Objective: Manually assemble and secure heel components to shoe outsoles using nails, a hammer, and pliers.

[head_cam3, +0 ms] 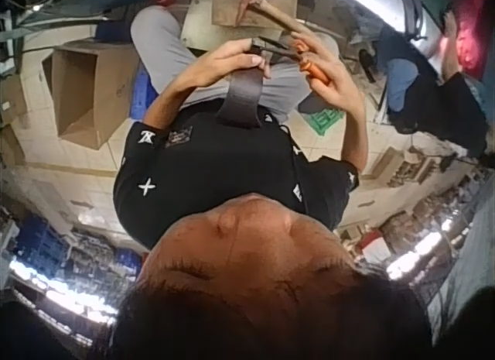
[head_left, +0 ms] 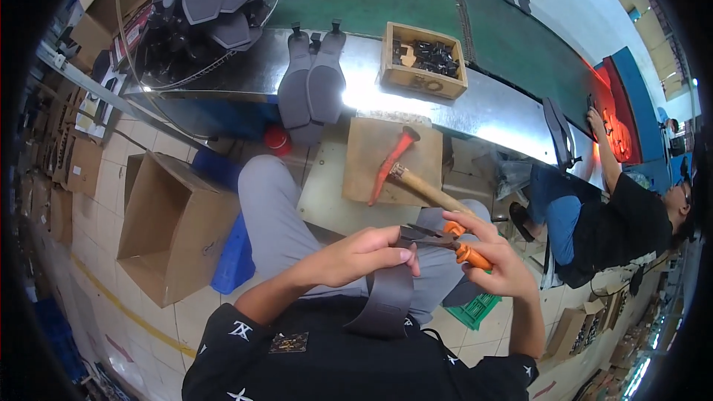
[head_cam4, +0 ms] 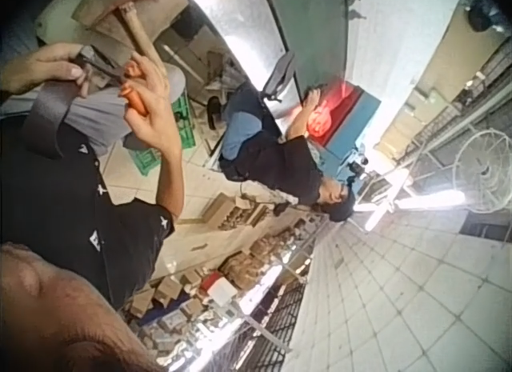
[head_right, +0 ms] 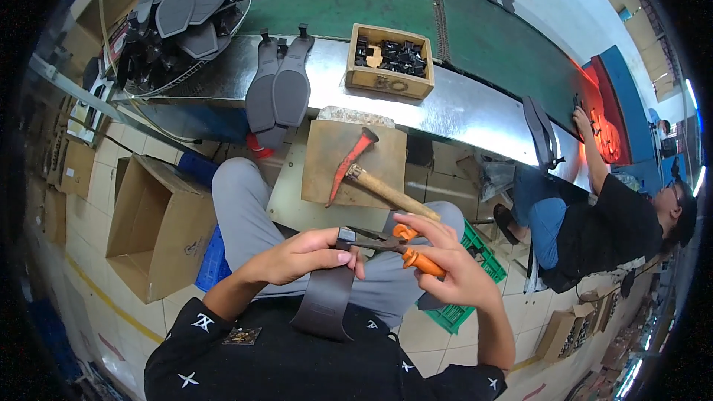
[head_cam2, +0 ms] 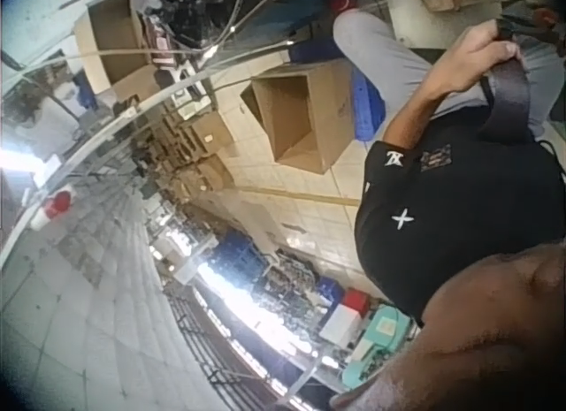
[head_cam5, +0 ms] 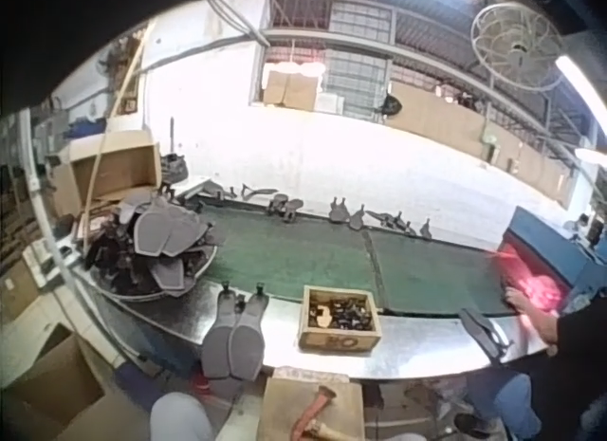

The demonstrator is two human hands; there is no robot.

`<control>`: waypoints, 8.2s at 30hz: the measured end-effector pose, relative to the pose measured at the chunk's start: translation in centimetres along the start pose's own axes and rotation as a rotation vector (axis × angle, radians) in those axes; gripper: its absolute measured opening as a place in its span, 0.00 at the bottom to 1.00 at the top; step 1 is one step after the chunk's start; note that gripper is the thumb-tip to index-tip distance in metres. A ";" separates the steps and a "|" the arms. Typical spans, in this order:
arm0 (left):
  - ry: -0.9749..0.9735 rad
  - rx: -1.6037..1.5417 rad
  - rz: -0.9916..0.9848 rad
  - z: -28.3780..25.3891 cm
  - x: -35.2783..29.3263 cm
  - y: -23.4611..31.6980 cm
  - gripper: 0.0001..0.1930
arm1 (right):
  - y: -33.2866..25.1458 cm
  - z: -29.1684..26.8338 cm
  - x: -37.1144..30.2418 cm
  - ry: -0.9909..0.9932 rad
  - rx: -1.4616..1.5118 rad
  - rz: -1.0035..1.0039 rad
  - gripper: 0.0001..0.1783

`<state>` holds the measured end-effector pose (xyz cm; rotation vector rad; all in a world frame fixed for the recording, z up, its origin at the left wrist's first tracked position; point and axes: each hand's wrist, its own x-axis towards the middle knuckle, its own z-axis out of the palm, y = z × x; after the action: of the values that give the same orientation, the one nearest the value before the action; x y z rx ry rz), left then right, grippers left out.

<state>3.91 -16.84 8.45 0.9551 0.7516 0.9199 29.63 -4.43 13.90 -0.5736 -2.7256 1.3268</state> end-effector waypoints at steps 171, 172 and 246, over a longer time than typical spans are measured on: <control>1.017 1.406 0.138 -19.5 9.0 5.6 0.35 | 38.9 -18.5 -12.0 1.236 -0.559 0.911 0.21; 1.028 1.371 0.125 -18.7 7.9 5.4 0.35 | 37.8 -19.4 -10.5 1.245 -0.565 0.876 0.21; 0.804 1.089 0.503 -10.6 12.6 0.9 0.19 | 2.5 0.7 10.5 0.869 0.705 -0.079 0.12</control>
<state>-0.13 -1.68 3.45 1.7969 1.8553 1.3808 20.53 0.19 10.38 -0.7166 -1.4714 1.4274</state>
